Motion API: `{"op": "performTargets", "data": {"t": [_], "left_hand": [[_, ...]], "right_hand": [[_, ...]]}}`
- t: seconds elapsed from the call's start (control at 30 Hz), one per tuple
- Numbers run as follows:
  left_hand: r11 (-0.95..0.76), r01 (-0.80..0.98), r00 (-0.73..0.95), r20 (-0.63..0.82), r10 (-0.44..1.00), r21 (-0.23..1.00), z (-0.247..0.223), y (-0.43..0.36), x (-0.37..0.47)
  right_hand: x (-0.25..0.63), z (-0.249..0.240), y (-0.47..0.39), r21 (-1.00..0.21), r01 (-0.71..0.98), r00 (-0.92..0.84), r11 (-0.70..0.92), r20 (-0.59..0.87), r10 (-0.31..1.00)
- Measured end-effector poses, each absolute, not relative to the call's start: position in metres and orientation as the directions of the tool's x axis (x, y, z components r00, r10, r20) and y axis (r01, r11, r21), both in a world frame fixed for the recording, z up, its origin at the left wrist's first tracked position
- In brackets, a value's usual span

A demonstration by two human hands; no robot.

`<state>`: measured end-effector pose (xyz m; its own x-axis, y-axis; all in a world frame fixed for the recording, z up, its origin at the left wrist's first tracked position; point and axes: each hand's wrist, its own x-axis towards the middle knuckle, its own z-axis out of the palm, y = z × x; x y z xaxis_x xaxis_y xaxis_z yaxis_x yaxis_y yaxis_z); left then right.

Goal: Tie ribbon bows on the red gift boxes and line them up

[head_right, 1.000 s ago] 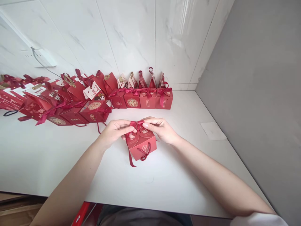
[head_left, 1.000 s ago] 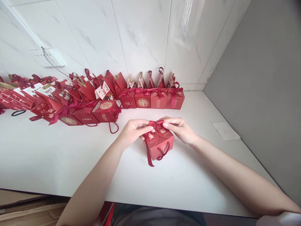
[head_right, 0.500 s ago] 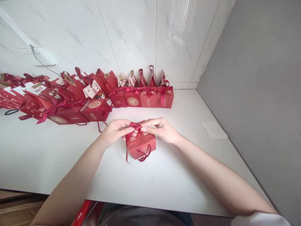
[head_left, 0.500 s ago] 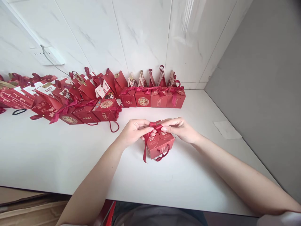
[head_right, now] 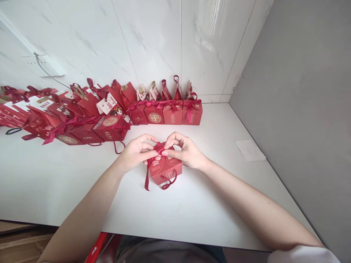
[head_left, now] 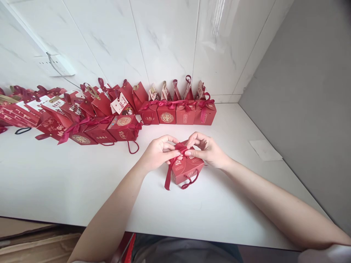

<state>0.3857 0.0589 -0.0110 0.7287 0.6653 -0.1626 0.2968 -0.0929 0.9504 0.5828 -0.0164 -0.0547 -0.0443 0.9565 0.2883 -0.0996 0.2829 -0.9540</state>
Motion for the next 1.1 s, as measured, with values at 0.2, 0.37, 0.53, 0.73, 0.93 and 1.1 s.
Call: {"op": "performTargets", "data": {"t": [0.2,0.37,0.53,0.73,0.93,1.1], "left_hand": [[-0.074,0.288,0.705,-0.160,0.691,0.955,-0.009,0.055,0.386],[-0.089,0.261,0.767,-0.150,0.624,0.961,-0.005,0.058,0.382],[-0.054,0.243,0.799,-0.168,0.577,0.969,-0.004,0.064,0.377],[-0.078,0.257,0.722,-0.138,0.678,0.963,-0.010,0.058,0.383],[-0.188,0.297,0.666,-0.062,0.744,0.936,-0.014,0.044,0.389],[-0.384,0.310,0.717,0.052,0.695,0.870,-0.017,0.045,0.386]], "right_hand": [[0.582,-0.052,-0.019,-0.947,0.052,-0.084,0.317,0.313,0.946],[0.582,-0.050,-0.020,-0.949,0.050,-0.107,0.312,0.305,0.946],[0.584,-0.051,-0.018,-0.953,-0.010,-0.135,0.304,0.303,0.943],[0.586,-0.050,-0.017,-0.953,-0.070,-0.164,0.296,0.303,0.939],[0.582,-0.052,-0.019,-0.954,-0.005,-0.122,0.300,0.298,0.947],[0.577,-0.052,-0.022,-0.936,0.049,-0.060,0.349,0.346,0.936]]}}
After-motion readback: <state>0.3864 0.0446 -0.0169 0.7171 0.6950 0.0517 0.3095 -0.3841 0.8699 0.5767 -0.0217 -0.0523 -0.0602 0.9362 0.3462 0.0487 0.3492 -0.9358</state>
